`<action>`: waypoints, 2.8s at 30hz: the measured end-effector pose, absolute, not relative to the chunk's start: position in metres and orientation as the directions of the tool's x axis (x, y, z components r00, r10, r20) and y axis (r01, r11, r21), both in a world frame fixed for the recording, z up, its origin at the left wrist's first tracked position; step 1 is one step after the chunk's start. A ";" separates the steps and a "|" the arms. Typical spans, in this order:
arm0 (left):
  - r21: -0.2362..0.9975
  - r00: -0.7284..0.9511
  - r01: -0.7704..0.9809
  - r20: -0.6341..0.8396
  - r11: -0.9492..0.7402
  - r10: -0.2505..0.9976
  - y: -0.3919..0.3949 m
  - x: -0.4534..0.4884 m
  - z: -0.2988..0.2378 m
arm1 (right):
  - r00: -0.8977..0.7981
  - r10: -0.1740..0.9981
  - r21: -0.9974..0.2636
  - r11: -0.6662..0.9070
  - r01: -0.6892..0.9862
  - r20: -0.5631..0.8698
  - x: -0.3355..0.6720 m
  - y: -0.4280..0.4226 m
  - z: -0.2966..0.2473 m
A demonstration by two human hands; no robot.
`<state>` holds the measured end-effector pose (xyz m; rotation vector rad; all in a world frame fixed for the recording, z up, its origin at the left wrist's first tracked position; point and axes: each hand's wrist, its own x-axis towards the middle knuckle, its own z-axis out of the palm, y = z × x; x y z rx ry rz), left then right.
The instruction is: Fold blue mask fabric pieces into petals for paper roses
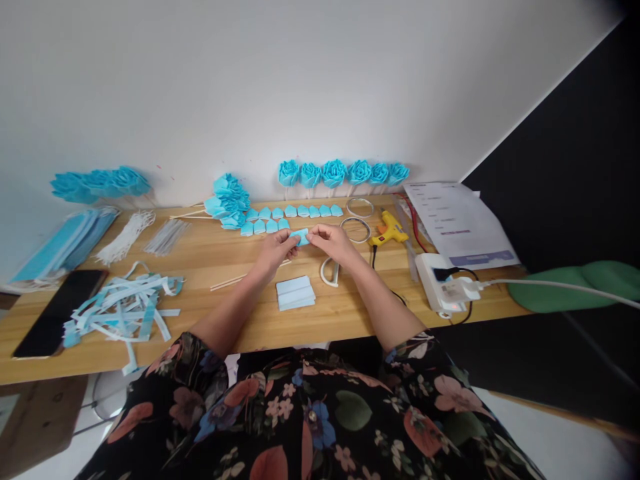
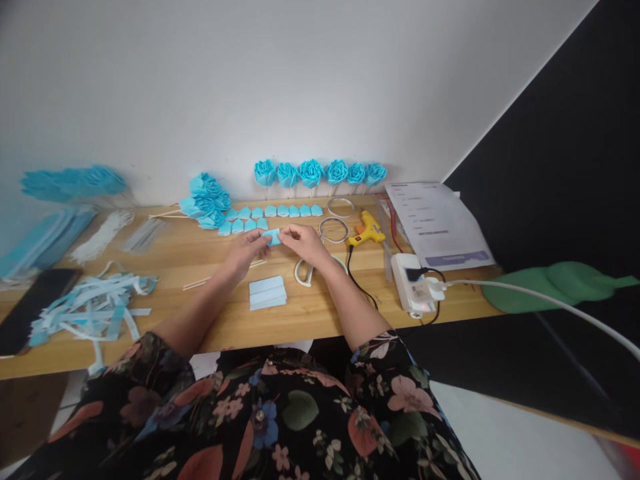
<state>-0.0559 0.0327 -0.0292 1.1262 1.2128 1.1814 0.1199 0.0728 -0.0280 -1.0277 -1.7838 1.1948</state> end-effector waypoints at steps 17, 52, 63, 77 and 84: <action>0.996 -0.042 -0.049 -0.071 0.069 0.997 0.034 -0.055 -0.028 | -0.468 0.875 -0.963 0.218 0.155 0.123 0.119 0.073 -0.031; 0.997 -0.060 -0.071 -0.031 0.027 0.998 0.032 -0.053 -0.027 | -0.349 0.914 -0.965 0.249 0.084 0.206 0.114 0.077 -0.040; 0.997 -0.059 -0.063 -0.037 0.033 0.998 0.031 -0.052 -0.025 | -0.409 0.894 -0.969 0.234 0.073 0.185 0.115 0.077 -0.040; 0.999 -0.080 -0.026 -0.032 0.030 0.996 0.032 -0.051 -0.027 | -0.419 0.887 -0.964 0.252 0.085 0.195 0.115 0.077 -0.041; 0.997 -0.087 -0.038 -0.064 0.061 0.994 0.032 -0.051 -0.024 | -0.451 0.871 -0.960 0.263 0.097 0.193 0.117 0.079 -0.041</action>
